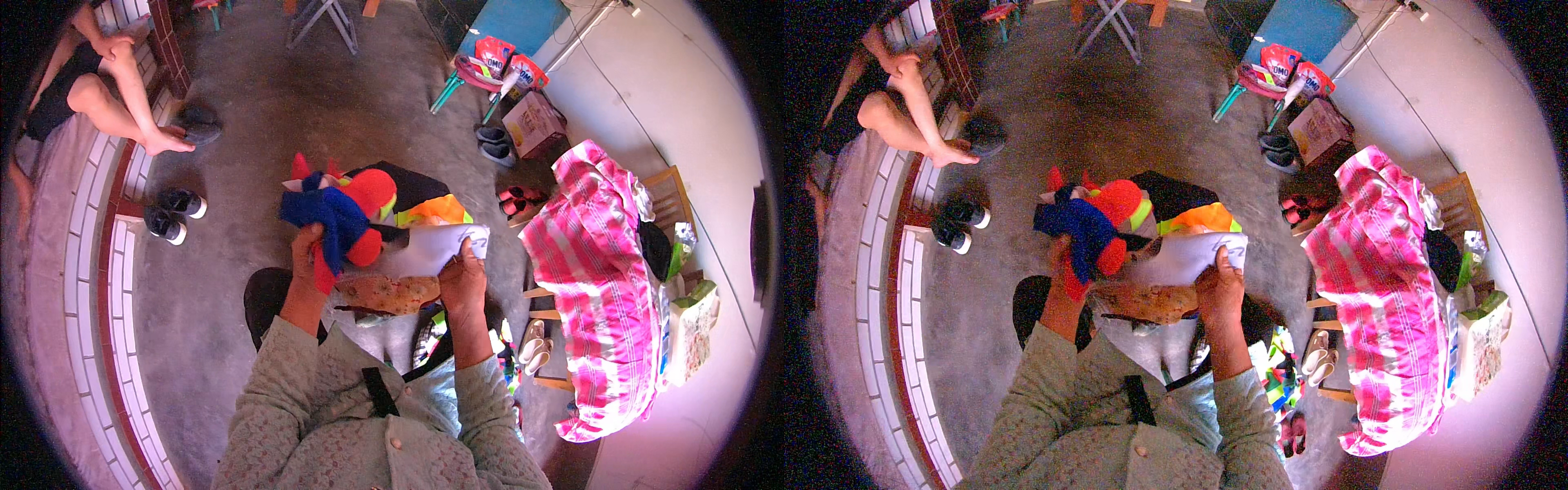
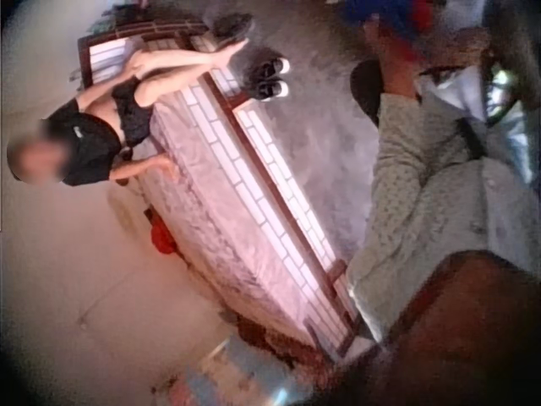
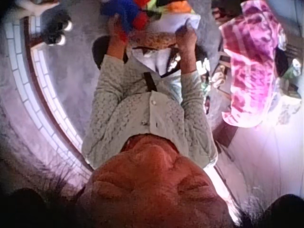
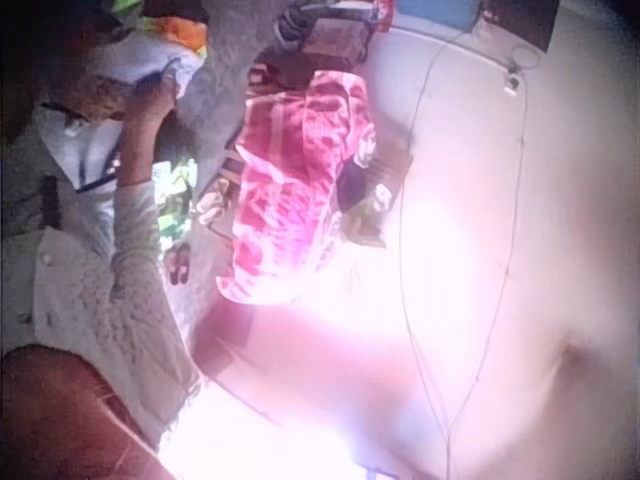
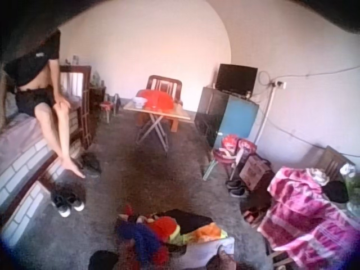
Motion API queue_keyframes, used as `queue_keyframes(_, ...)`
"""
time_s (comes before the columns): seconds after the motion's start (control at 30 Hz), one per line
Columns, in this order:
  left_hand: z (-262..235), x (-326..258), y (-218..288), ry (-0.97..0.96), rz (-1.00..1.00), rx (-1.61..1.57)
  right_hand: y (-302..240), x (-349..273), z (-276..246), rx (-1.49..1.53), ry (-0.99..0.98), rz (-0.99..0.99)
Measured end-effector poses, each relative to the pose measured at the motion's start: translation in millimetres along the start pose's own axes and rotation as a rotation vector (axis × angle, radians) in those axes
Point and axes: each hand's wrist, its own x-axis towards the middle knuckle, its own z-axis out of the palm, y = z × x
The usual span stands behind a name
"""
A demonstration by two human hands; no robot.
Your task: The person sits on the floor and folds various colorful fabric pieces by hand. They pick up individual items, smooth them out, and fold them into smaller stacks, handling them one at a time.
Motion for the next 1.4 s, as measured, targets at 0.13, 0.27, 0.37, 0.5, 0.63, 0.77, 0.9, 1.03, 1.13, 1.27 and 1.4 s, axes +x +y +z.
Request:
queue_keyframes(0.13,2.8,-3.8,9.9,0.117,0.089,0.07,1.4,8.2,-10.9,0.065,0.03,-0.015)
queue_keyframes(0.27,-11.9,-5.8,15.6,0.187,0.154,0.147,6.8,13.0,-18.3,0.095,0.073,0.031)
queue_keyframes(0.37,-8.1,-6.3,20.2,0.22,0.153,0.087,8.2,22.4,-35.0,-0.004,0.05,-0.041)
queue_keyframes(0.5,-18.2,-3.8,33.0,0.209,0.219,0.042,-12.6,29.1,-43.8,-0.015,0.133,-0.051)
queue_keyframes(0.63,-15.6,-5.9,38.7,0.04,0.169,-0.114,-36.9,24.9,-44.1,-0.076,0.14,0.016)
queue_keyframes(0.77,-18.8,-6.6,36.6,0.056,0.169,-0.057,-36.9,31.9,-74.1,-0.289,-0.012,0.063)
queue_keyframes(0.9,-15.9,-7.3,36.1,0.106,0.158,-0.079,-36.4,23.8,-72.1,-0.523,0.1,-0.083)
queue_keyframes(1.03,-16.9,-5.0,34.2,0.067,0.19,-0.036,-25.6,7.1,-47.3,-0.914,0.146,-0.473)
queue_keyframes(1.13,-22.4,-5.3,33.6,0.13,0.194,0.03,-18.9,9.5,-44.5,-1.343,0.021,-0.667)
queue_keyframes(1.27,-29.2,-3.3,31.8,0.135,0.216,0.015,-11.8,17.3,-41.1,-1.521,-0.073,-0.728)
queue_keyframes(1.4,-25.8,-4.7,34.5,0.129,0.242,0.071,-8.9,16.2,-23.3,-1.755,-0.02,-0.874)
